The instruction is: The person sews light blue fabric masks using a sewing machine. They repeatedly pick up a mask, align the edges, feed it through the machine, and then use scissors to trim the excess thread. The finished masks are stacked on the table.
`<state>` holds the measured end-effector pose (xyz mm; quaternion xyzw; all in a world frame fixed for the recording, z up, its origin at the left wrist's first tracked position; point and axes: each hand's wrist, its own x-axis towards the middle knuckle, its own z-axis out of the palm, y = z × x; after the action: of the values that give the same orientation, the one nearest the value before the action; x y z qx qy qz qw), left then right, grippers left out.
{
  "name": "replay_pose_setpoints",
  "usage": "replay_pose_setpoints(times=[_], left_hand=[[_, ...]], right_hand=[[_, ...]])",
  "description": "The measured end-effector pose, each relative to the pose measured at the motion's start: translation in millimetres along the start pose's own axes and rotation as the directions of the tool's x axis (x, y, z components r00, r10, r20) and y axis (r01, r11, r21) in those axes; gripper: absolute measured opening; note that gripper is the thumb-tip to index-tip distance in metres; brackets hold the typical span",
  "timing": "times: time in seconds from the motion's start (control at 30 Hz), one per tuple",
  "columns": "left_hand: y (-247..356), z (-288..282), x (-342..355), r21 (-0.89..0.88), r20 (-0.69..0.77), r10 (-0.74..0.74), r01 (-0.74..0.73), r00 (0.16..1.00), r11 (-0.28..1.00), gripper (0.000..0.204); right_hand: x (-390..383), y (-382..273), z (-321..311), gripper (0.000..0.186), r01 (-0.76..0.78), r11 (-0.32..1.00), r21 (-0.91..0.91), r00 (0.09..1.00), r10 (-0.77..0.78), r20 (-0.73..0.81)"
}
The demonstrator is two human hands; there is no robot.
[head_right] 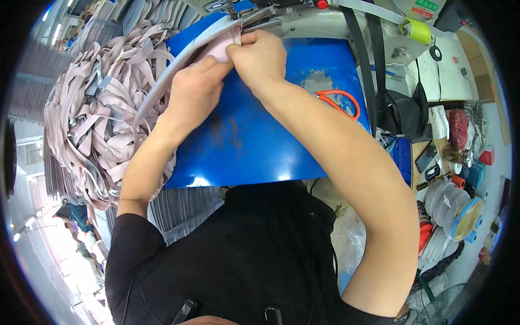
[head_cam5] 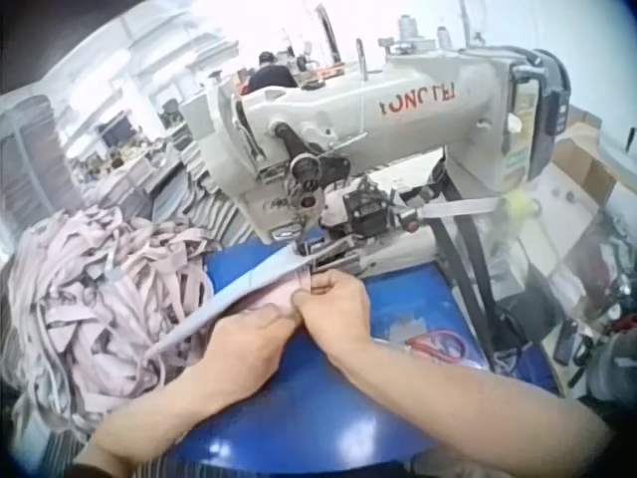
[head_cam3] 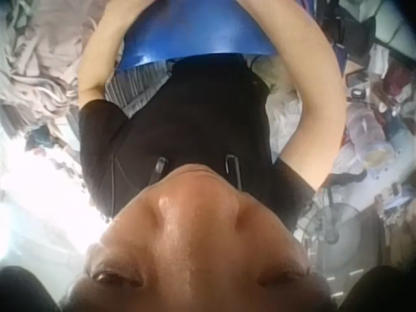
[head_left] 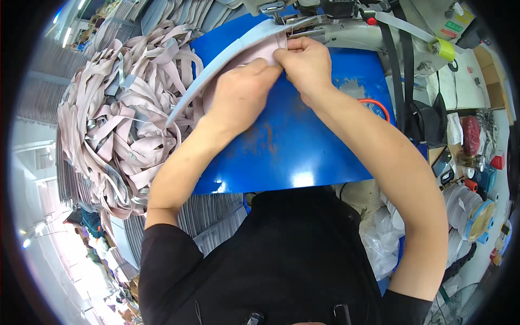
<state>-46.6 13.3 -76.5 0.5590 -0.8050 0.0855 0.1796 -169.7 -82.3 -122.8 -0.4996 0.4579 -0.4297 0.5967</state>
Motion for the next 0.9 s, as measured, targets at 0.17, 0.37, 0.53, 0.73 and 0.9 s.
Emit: replay_pose_setpoints(times=[0.17,0.37,0.53,0.73,0.9], left_hand=[[23,-4,16,0.016,0.100,-0.002,0.000,0.995,1.000,0.013],[-20,-87,39,0.359,0.127,0.089,-0.129,0.988,0.924,0.066],[-67,-91,53,0.299,0.482,0.203,-0.377,0.853,0.876,0.066],[-44,-99,68,0.430,0.579,0.196,-0.500,0.792,0.751,0.060],[-40,-98,72,0.435,0.550,0.223,-0.504,0.805,0.746,0.060]], right_hand=[[-3,-8,-13,0.027,-0.217,0.946,0.242,0.963,0.167,0.211],[-10,-12,-21,0.033,-0.245,0.908,0.340,0.944,0.144,0.297],[-12,-8,-20,0.033,-0.247,0.902,0.354,0.950,0.154,0.271],[-14,-7,-20,0.032,-0.259,0.887,0.382,0.952,0.167,0.256],[-4,-5,-14,0.027,-0.258,0.853,0.454,0.959,0.169,0.228]])
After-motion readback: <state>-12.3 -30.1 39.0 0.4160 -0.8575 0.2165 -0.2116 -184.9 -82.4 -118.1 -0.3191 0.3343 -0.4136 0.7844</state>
